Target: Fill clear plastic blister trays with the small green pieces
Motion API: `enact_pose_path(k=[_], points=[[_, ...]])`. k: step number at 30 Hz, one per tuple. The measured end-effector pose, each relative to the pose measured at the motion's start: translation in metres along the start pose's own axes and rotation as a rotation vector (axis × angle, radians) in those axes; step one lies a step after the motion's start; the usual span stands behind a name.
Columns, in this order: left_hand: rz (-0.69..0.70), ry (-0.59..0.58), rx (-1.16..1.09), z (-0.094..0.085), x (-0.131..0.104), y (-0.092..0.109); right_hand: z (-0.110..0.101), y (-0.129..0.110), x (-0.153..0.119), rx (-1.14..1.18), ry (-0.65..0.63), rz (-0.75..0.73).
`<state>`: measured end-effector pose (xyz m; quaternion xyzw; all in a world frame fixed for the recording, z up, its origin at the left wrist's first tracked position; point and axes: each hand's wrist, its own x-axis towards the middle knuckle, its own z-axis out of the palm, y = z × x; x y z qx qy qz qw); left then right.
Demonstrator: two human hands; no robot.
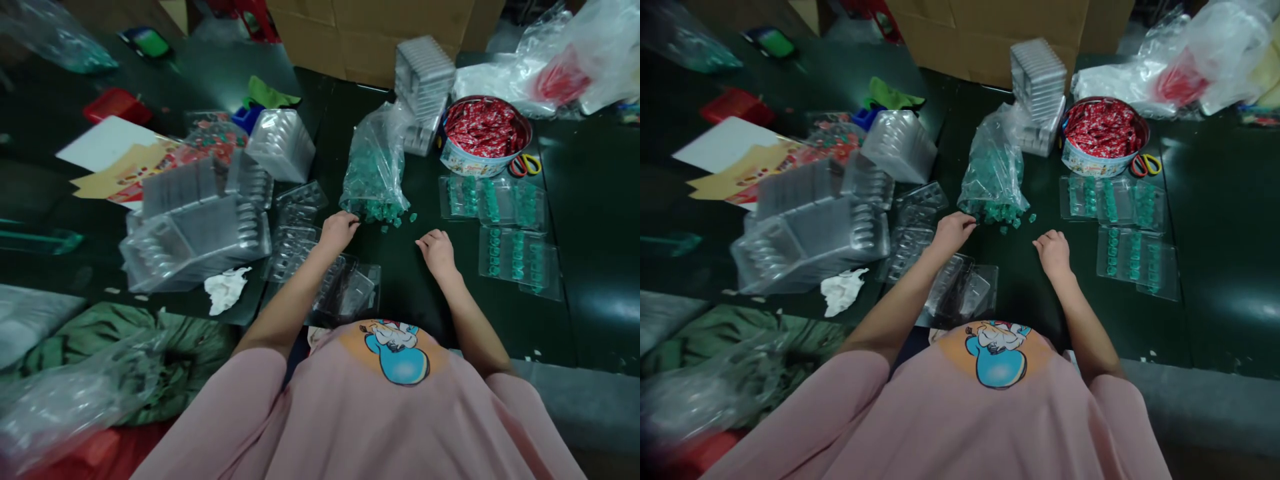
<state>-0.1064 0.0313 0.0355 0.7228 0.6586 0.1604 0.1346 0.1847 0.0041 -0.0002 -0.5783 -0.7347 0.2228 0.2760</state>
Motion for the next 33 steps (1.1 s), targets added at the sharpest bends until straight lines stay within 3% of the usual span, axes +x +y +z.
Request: enact_pose_path(k=[2,6,8,11,14,17,20,23,25,28,33], points=[[-0.022,-0.062,-0.087,-0.016,-0.011,-0.005,0.008,-0.010,0.003,0.026,-0.041,-0.045],[-0.020,-0.279,-0.229,-0.038,-0.035,-0.013,0.032,-0.049,-0.004,0.302,-0.211,-0.128],[-0.029,-0.300,-0.216,-0.038,-0.043,-0.014,0.050,-0.074,-0.009,0.356,-0.301,-0.136],[-0.042,-0.290,-0.220,-0.031,-0.047,-0.014,0.078,-0.105,-0.010,0.260,-0.346,-0.135],[-0.041,-0.246,-0.276,-0.025,-0.046,-0.014,0.092,-0.115,-0.005,0.256,-0.325,-0.100],[-0.040,-0.168,-0.320,-0.023,-0.044,-0.014,0.083,-0.094,0.006,0.398,-0.272,0.012],[-0.024,-0.130,-0.343,-0.021,-0.039,-0.010,0.052,-0.046,0.016,0.506,-0.262,0.157],[0.033,-0.142,-0.348,-0.010,-0.030,-0.001,0.014,0.003,0.017,0.324,-0.232,0.199],[0.074,-0.153,-0.326,0.001,-0.022,0.009,-0.004,0.023,0.014,0.131,-0.200,0.195],[0.118,-0.164,-0.245,0.019,-0.011,0.026,-0.013,0.031,0.017,-0.018,-0.170,0.107],[0.181,-0.173,-0.208,0.036,-0.003,0.054,0.006,0.022,0.055,-0.009,-0.024,-0.022]])
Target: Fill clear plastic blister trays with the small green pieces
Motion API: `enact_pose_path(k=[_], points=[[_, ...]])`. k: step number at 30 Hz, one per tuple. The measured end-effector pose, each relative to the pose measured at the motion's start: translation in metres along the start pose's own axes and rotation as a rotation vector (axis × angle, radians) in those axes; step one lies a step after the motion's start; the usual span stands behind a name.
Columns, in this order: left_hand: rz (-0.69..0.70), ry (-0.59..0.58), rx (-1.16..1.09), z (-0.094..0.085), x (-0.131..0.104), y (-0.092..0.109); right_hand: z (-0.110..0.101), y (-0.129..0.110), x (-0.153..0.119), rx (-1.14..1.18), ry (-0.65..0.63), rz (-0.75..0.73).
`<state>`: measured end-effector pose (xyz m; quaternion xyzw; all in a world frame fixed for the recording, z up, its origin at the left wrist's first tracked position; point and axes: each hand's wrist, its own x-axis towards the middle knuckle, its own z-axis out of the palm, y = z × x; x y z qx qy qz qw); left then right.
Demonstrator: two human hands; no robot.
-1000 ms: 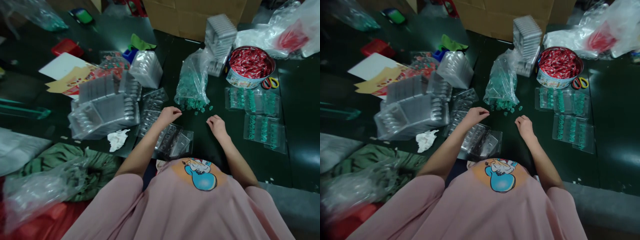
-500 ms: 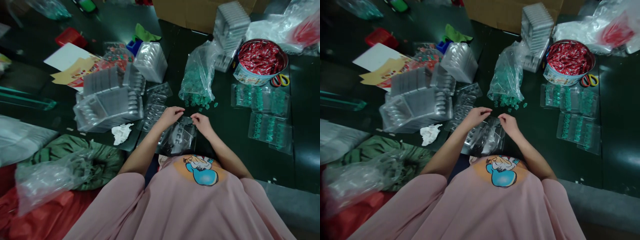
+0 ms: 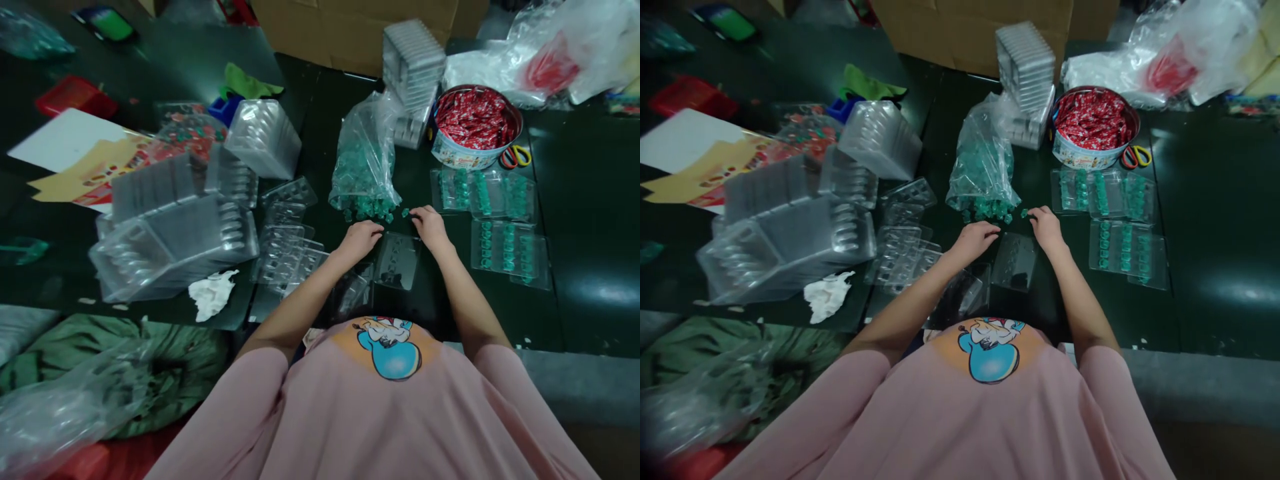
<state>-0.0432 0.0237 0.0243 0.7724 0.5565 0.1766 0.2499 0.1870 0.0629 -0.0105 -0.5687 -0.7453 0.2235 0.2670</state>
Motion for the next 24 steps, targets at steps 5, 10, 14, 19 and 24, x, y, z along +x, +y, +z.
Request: enact_pose_path(k=[5,10,14,19,24], points=[[-0.065,0.076,-0.207,0.006,0.005,0.012,0.014,-0.002,0.029,-0.051,-0.092,-0.064],[-0.314,0.105,-0.747,0.017,0.011,0.017,0.012,-0.011,0.013,0.264,-0.036,0.041],[-0.487,0.028,-1.228,0.024,0.013,0.029,0.006,-0.029,-0.011,0.562,-0.024,0.051],[-0.447,0.137,-1.210,0.025,0.008,0.034,0.001,-0.047,-0.028,0.584,-0.032,0.065],[-0.393,0.185,-1.118,0.022,0.004,0.030,-0.003,-0.056,-0.031,0.417,-0.017,-0.039]])
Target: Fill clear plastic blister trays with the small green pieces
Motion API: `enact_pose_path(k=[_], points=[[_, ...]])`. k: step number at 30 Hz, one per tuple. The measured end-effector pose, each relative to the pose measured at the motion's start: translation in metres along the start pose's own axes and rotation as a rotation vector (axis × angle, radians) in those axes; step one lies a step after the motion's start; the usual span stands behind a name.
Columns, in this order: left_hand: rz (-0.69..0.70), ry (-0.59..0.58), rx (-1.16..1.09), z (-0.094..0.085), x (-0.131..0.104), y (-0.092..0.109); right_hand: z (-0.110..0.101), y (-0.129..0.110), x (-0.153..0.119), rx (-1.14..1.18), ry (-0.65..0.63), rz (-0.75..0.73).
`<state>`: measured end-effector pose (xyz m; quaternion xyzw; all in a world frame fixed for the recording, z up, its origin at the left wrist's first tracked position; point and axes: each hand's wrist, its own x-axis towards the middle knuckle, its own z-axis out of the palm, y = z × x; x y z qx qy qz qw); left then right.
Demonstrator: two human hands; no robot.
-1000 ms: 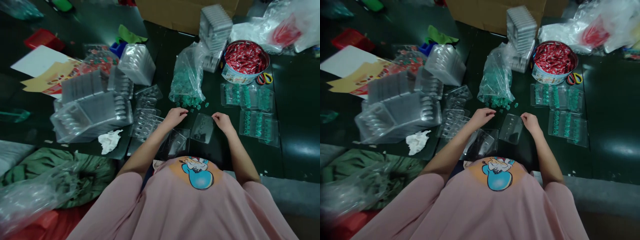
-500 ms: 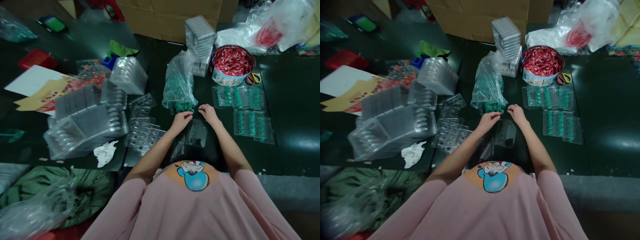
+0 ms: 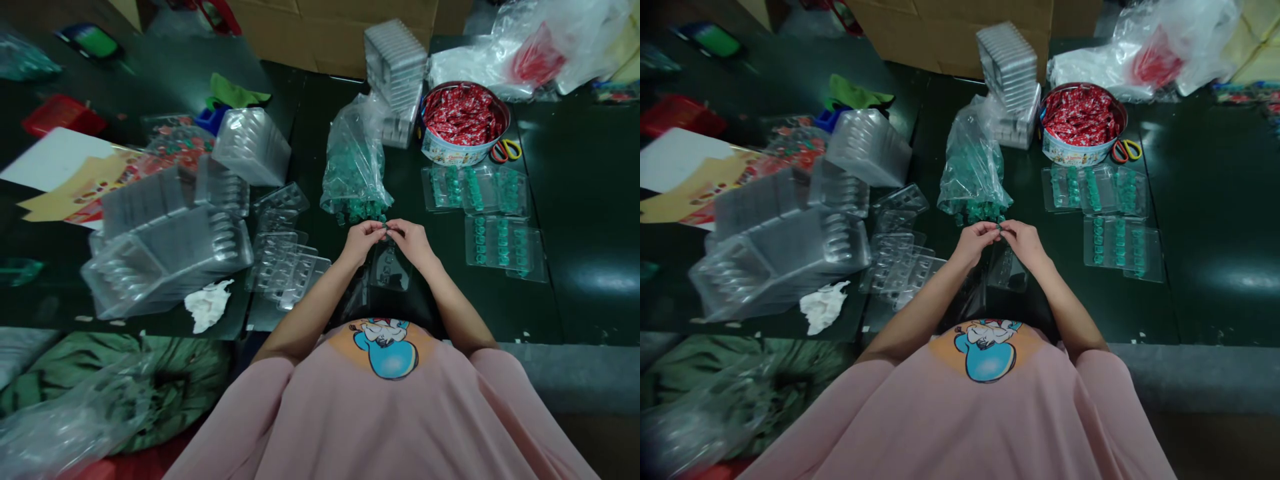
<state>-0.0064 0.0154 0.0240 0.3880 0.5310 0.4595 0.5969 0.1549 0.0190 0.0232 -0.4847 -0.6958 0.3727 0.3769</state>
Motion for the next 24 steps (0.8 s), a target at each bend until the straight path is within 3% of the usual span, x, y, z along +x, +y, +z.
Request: enact_pose_path(k=[4,10,19,24], points=[[0.000,0.012,0.039,-0.0022,0.0003,-0.0003,-0.0004,-0.0046,-0.0016,-0.105,0.043,-0.085],[-0.092,-0.008,-0.009,-0.0027,-0.0012,-0.0002,0.0008,-0.0034,-0.0056,-0.094,0.068,-0.088],[0.033,0.028,0.113,0.0016,-0.0062,0.0024,0.0039,-0.0064,-0.0078,-0.033,0.083,0.009],[0.216,0.087,0.257,0.0019,-0.0061,-0.0021,0.0041,-0.0083,-0.0099,-0.018,0.067,-0.033]])
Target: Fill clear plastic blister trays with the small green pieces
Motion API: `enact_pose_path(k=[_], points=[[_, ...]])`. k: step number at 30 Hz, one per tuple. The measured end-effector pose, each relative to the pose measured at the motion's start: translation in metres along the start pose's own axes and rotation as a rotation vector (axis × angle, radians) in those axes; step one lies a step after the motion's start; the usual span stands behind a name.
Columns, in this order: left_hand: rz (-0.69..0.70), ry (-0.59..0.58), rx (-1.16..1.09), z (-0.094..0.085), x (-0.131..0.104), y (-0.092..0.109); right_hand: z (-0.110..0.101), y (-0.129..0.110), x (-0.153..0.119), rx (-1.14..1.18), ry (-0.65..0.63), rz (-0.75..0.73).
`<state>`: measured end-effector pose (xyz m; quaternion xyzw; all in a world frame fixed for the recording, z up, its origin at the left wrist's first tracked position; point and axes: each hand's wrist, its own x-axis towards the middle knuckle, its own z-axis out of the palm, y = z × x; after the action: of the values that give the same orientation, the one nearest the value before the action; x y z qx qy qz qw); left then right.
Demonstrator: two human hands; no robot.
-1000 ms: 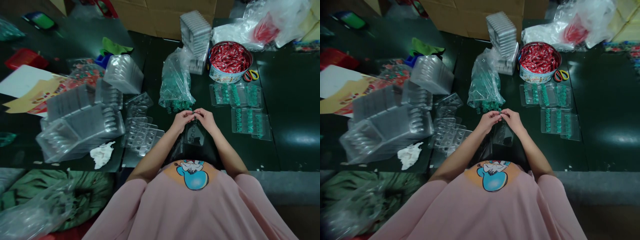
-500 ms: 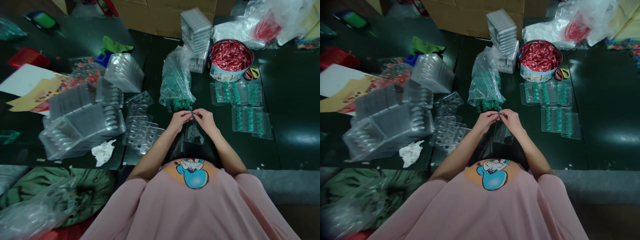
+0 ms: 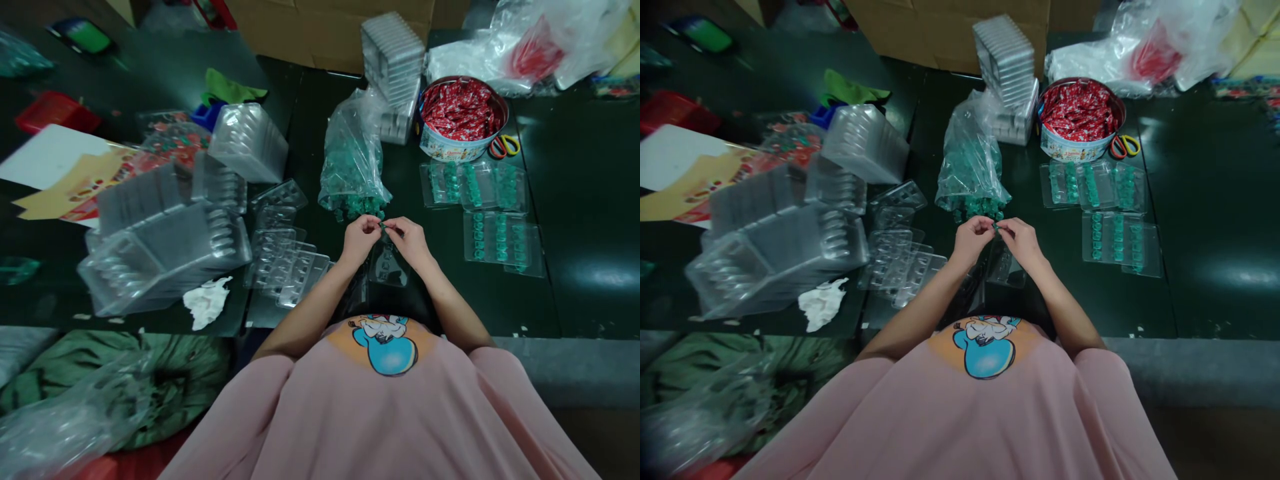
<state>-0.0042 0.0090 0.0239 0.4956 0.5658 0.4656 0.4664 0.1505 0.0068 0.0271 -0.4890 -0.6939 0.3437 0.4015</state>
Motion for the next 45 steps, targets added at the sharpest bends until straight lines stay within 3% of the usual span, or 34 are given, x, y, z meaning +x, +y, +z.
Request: enact_pose_path(k=[11,18,25,33,39,45], points=[[0.138,-0.032,0.302,0.000,-0.011,0.011,0.003,0.001,0.000,-0.075,0.005,0.015],[0.128,-0.068,0.239,0.003,-0.010,0.010,0.008,-0.002,0.002,-0.176,0.050,0.057],[0.071,-0.043,0.146,0.003,-0.007,0.006,-0.003,-0.004,-0.004,-0.044,0.102,0.063],[0.148,-0.077,0.222,0.005,-0.013,0.010,0.000,0.002,-0.003,0.072,0.006,0.121],[0.061,-0.114,0.112,0.006,-0.014,0.008,0.001,0.008,-0.001,0.171,-0.028,0.183],[-0.096,-0.105,-0.229,0.002,-0.007,0.007,-0.002,0.011,0.000,0.401,0.008,0.287]])
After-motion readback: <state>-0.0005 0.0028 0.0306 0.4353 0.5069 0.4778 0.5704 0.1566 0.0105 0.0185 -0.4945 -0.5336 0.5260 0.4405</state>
